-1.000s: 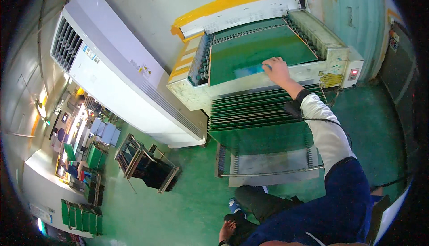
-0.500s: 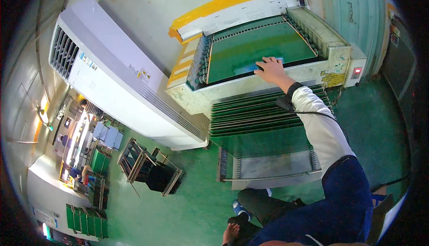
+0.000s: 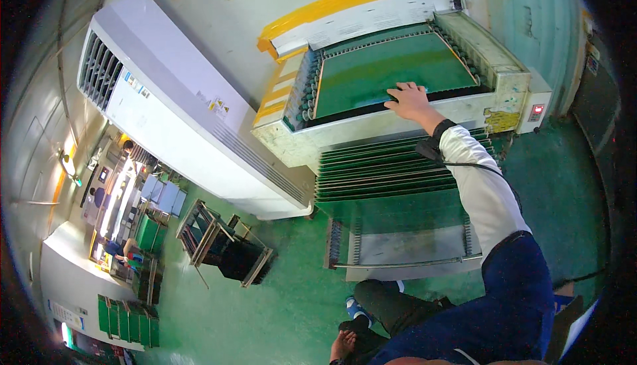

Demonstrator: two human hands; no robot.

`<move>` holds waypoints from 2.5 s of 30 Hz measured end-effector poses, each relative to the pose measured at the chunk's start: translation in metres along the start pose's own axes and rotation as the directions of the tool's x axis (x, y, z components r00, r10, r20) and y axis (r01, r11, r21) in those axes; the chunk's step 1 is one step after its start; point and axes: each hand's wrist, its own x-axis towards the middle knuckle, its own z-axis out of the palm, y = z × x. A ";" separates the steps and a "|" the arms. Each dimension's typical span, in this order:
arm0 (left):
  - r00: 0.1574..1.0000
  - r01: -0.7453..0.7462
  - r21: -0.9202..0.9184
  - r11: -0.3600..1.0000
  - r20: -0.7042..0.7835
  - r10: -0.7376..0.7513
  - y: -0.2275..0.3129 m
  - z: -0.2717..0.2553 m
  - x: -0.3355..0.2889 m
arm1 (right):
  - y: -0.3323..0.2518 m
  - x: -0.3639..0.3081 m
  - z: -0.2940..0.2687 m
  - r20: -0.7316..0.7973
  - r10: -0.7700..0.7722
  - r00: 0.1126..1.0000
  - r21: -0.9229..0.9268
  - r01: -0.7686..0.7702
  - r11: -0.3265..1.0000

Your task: Loading green circuit boards into a processing machine and then transferring them to a drying rack.

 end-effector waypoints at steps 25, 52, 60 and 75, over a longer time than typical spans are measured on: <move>0.998 -0.018 -0.155 0.988 -0.069 0.008 0.000 0.006 -0.013 | -0.049 -0.128 -0.025 -0.173 -0.459 0.871 0.314 0.491 0.813; 0.992 -0.119 -0.226 0.967 -0.063 0.108 -0.006 0.005 -0.035 | -0.101 -0.225 -0.005 0.217 -0.380 0.899 0.276 0.317 0.907; 0.982 -0.184 -0.170 0.968 -0.066 0.175 -0.008 0.014 -0.037 | -0.071 -0.203 0.038 0.353 -0.399 0.846 0.136 0.375 0.917; 0.986 -0.165 -0.265 0.950 -0.080 0.149 -0.013 0.007 -0.023 | -0.087 -0.213 0.029 0.346 -0.311 0.885 0.054 0.312 0.949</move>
